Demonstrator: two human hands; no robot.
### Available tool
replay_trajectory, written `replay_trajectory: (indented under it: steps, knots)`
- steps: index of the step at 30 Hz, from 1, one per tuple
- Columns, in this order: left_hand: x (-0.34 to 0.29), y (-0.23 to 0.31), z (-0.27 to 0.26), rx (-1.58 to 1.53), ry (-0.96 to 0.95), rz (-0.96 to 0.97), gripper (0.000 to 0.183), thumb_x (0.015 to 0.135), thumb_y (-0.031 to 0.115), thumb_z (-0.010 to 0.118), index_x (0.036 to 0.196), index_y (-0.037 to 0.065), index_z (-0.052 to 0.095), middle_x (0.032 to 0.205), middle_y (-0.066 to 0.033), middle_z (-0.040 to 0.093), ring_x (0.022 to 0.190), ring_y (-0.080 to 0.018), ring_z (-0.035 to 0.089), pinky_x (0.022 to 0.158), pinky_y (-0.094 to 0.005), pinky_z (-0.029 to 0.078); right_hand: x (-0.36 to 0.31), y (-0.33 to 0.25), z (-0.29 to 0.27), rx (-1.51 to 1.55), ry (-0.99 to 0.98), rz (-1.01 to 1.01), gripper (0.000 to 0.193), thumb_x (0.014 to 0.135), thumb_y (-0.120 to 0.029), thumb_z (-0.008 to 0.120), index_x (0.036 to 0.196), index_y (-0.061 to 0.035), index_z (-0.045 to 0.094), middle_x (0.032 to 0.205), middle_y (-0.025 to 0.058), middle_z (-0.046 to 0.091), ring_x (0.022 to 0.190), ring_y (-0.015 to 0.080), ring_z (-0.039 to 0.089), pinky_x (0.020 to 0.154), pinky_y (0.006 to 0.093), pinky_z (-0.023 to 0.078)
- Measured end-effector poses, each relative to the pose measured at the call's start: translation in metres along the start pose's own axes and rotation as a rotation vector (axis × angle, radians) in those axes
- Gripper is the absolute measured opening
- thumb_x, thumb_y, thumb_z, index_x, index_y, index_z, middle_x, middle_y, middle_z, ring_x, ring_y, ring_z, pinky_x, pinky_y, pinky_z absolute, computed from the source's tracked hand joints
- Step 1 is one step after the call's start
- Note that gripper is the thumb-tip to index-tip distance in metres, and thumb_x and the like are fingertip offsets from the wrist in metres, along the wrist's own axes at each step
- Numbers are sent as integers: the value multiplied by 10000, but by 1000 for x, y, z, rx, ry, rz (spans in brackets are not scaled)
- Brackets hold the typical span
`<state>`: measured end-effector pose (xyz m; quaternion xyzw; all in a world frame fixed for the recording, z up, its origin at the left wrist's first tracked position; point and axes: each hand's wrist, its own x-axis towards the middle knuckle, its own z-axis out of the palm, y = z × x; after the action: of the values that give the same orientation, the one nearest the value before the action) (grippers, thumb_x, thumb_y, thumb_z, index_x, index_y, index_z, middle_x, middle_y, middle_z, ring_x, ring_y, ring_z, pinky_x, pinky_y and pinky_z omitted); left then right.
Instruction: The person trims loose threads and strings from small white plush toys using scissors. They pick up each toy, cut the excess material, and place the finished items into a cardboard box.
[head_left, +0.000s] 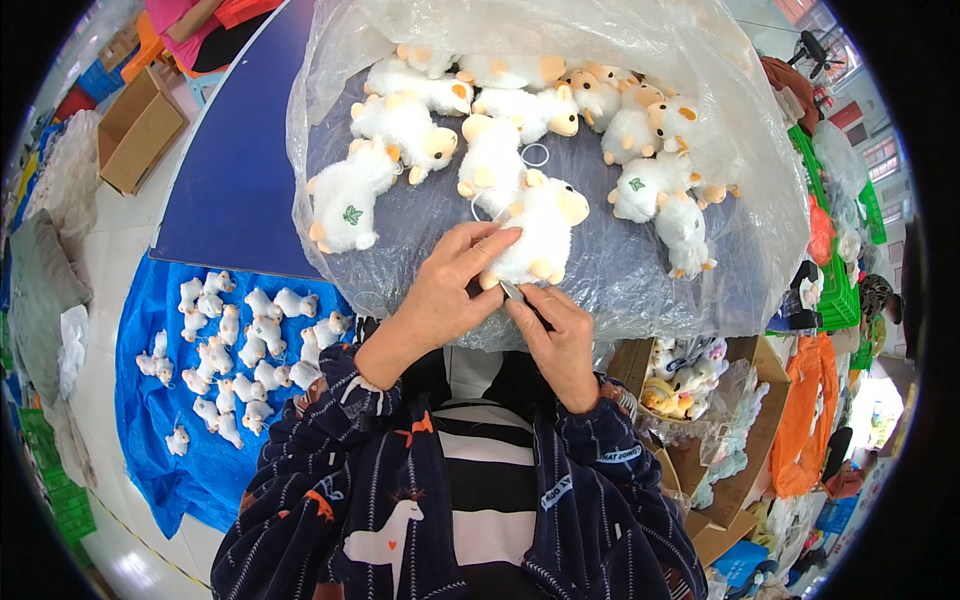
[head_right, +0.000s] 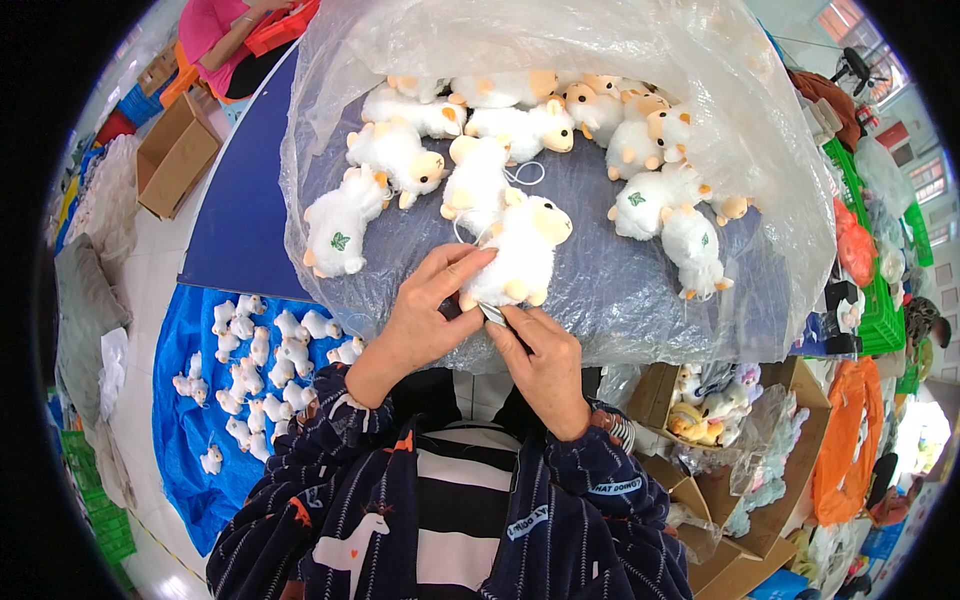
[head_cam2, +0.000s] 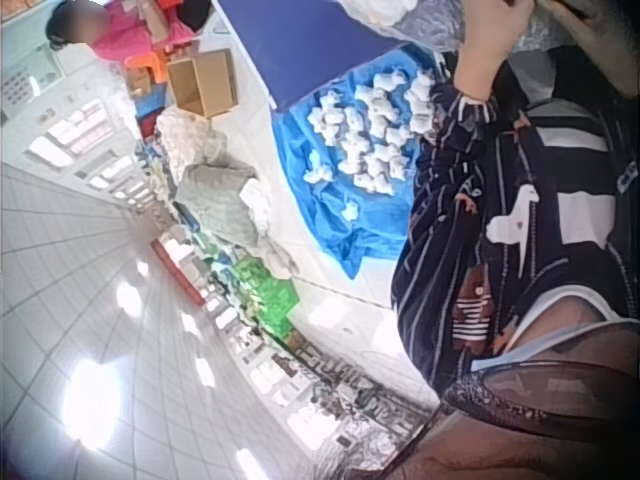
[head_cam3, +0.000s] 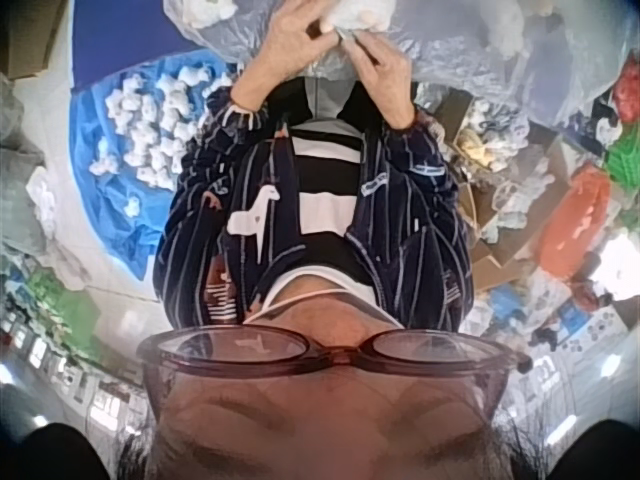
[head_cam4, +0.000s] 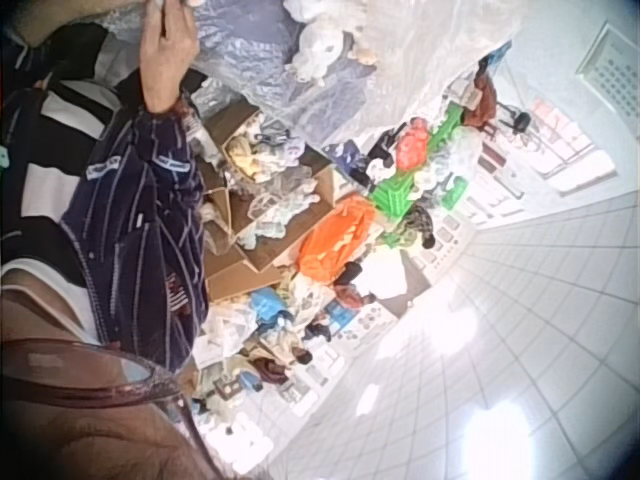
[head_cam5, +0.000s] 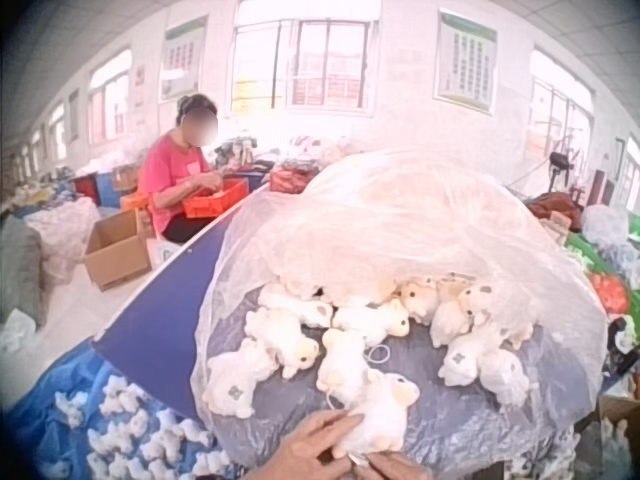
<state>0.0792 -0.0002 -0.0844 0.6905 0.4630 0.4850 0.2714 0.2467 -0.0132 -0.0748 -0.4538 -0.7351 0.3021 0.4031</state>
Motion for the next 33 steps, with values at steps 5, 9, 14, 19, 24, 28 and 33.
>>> replay_trajectory:
  steps: [5, 9, 14, 19, 24, 28, 33]
  knots:
    - [-3, -3, 7, 82, 64, 70, 534, 662, -28, 605, 1182, 86, 568, 1133, -162, 504, 955, -298, 543, 780, -336, 483, 2, -7, 2, -121, -2, -6, 186, 789, -51, 661, 930, 61, 614, 718, 130, 575, 583, 183, 538, 520, 277, 414]
    - [-2, -4, 5, 78, 77, 80, 528, 660, -42, 605, 1176, 70, 574, 1120, -152, 522, 916, -260, 565, 721, -299, 485, 3, 1, 7, -101, 15, -102, 186, 800, -54, 653, 939, 60, 608, 739, 125, 582, 617, 171, 551, 543, 267, 423]
    - [0, -6, 4, -30, 40, 11, 518, 666, -40, 619, 1172, 58, 576, 1117, -137, 532, 885, -208, 580, 679, -264, 486, -1, 18, 8, 160, 20, 20, 216, 805, -83, 652, 977, 42, 616, 772, 125, 608, 647, 181, 576, 580, 268, 445]
    - [3, -1, -1, -135, -14, -116, 503, 693, -37, 627, 1186, 27, 553, 1125, -117, 537, 915, -162, 570, 705, -254, 489, -5, 20, 3, 416, -11, 211, 239, 805, -67, 650, 1015, 39, 611, 799, 40, 614, 712, 102, 544, 626, 238, 435]
    - [3, -10, -4, -619, 2, -265, 507, 766, -1, 626, 1248, 3, 470, 1106, -105, 537, 921, -156, 573, 744, -273, 504, -17, 15, -13, 385, 134, 311, 176, 822, -71, 635, 971, 19, 612, 790, -13, 582, 699, 47, 492, 621, 192, 404]
    - [3, -2, 1, -784, -2, -313, 549, 794, 30, 640, 1280, -14, 388, 1081, -97, 531, 953, -146, 554, 802, -280, 481, -14, 4, -11, 404, 201, 265, 148, 847, -74, 615, 958, 21, 590, 829, 14, 602, 742, 58, 523, 643, 197, 416]
    - [-7, 8, 15, -817, 79, -308, 401, 811, 49, 643, 1127, 18, 399, 1057, -72, 523, 954, -119, 533, 806, -261, 457, -9, -11, 3, 531, 247, 184, 231, 800, -22, 659, 1007, 35, 573, 900, 58, 629, 820, 84, 566, 701, 207, 444]
